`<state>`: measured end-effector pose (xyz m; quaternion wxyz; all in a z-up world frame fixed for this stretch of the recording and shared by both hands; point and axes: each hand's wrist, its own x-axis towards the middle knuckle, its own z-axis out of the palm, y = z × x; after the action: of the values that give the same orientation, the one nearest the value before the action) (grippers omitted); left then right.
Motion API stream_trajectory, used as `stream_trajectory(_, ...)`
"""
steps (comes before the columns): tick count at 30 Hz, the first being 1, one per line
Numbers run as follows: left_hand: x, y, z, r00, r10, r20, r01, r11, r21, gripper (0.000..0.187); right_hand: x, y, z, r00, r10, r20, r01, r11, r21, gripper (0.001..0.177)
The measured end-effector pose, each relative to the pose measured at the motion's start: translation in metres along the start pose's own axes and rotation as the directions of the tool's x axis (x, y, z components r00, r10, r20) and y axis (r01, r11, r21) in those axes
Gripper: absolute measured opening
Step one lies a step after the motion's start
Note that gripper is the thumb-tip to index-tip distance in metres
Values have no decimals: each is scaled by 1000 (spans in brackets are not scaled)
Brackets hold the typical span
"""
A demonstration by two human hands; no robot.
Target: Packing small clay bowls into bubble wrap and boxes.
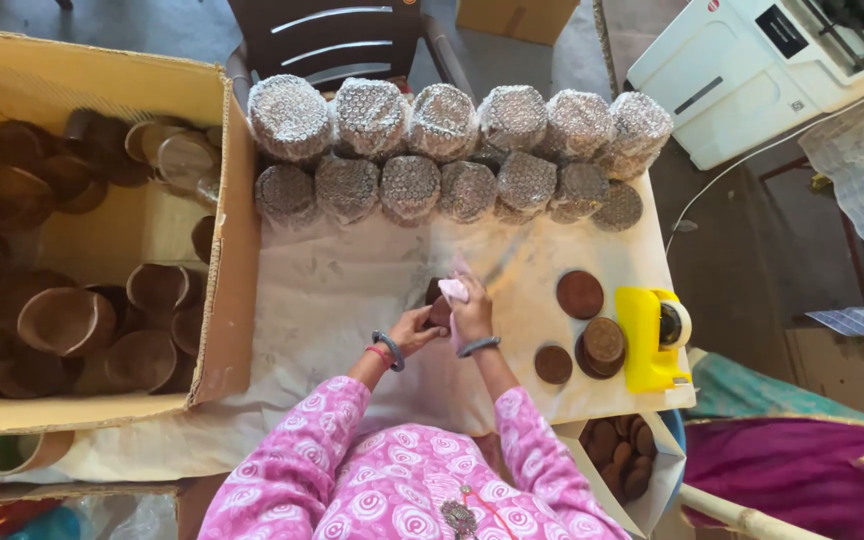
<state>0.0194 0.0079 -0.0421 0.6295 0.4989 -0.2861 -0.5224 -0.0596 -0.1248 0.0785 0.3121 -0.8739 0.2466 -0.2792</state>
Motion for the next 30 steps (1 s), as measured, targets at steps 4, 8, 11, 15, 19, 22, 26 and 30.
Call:
stream_trajectory(4, -13, 26, 9, 1000, -18, 2, 18, 1000, -4, 31, 10, 57, 15, 928, 336, 160, -358, 923, 141, 33)
stream_trajectory(8, -25, 81, 30, 994, -2, -105, 34, 953, 302, 33, 0, 22, 0, 849, 435, 300, -513, 817, 263, 24)
stream_trajectory(11, -30, 103, 39, 986, -3, -167, 89, 856, 509, 36, -25, -4, -5, 944, 326, 47, -329, 933, 146, 23)
stream_trajectory(15, -24, 83, 30, 979, 127, -160, -18, 832, 554, 35, -45, 58, 4, 858, 509, -72, -398, 747, 532, 24)
stream_trajectory(19, -13, 57, 14, 960, 231, -159, -154, 908, 389, 32, -32, 39, -20, 826, 532, -186, -338, 732, 591, 7)
stream_trajectory(22, -16, 73, 20, 972, 164, -170, -70, 887, 457, 27, -19, -27, -32, 844, 496, -202, -298, 749, 591, 19)
stream_trajectory(26, -23, 85, 26, 984, 97, -148, 26, 750, 661, 22, -13, -60, -20, 994, -50, -98, 63, 989, 136, 40)
stream_trajectory(30, -23, 63, 17, 983, 64, -175, 69, 748, 660, 19, 1, -59, -6, 982, -161, 97, 166, 985, -43, 41)
